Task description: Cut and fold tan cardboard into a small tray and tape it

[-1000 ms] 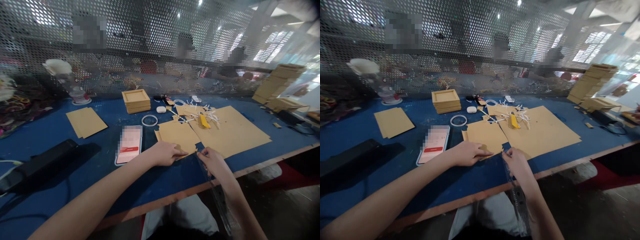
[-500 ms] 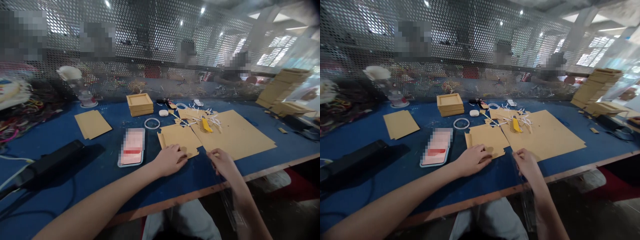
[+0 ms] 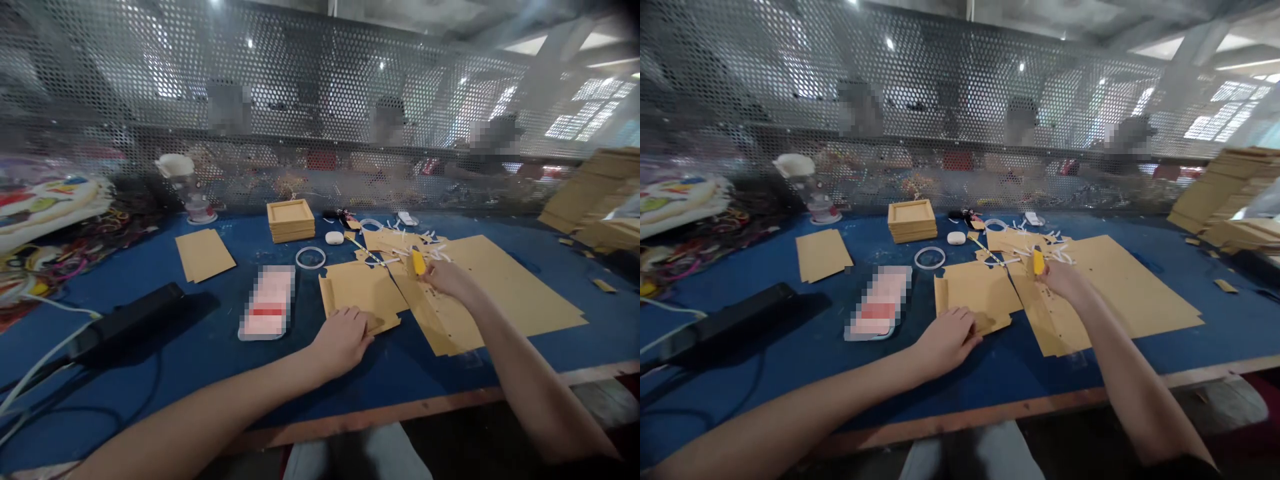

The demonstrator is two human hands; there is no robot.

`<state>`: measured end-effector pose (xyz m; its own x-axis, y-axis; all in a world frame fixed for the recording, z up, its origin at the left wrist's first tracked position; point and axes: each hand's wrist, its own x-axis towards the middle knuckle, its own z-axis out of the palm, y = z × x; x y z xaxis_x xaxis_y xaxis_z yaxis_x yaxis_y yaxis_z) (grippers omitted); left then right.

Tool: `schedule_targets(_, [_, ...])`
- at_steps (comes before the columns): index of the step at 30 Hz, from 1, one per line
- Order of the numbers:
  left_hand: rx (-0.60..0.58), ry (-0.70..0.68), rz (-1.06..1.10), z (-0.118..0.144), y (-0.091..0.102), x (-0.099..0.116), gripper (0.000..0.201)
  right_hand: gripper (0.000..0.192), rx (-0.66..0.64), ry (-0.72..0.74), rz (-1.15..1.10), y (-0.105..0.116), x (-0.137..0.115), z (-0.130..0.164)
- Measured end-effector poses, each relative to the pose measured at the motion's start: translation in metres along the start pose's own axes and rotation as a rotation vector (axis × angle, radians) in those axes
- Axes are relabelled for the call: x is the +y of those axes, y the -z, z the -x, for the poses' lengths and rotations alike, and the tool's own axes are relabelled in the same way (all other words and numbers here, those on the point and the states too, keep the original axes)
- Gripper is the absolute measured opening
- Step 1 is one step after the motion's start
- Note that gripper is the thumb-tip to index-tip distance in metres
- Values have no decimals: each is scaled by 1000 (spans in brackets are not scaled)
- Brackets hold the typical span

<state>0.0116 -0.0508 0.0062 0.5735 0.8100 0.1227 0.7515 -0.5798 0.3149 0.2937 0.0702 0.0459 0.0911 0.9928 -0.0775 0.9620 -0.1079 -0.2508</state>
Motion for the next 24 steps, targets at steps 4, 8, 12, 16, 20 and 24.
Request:
schedule_targets(4, [-14,-11,-83,-3,-1,0,16,11,29,76,30,-9,5,-4])
schedule_targets(8, [-32,9,42,-12,4,-12,34,20,22,117,31,-16,16,0])
schedule_targets(12, [-65,-37,109,-14,11,-20,30,22,7,129,22,-18,19,0])
schedule_targets(16, [-52,-65,62,-10,10,-14,25,17,-3,139,1,-20,16,2])
schedule_targets(20, [-42,24,28,-10,8,-5,31,14,-18,167,-26,-20,14,5])
schedule_targets(24, [-42,51,8,-12,9,-4,25,16,-17,197,-75,-21,12,8])
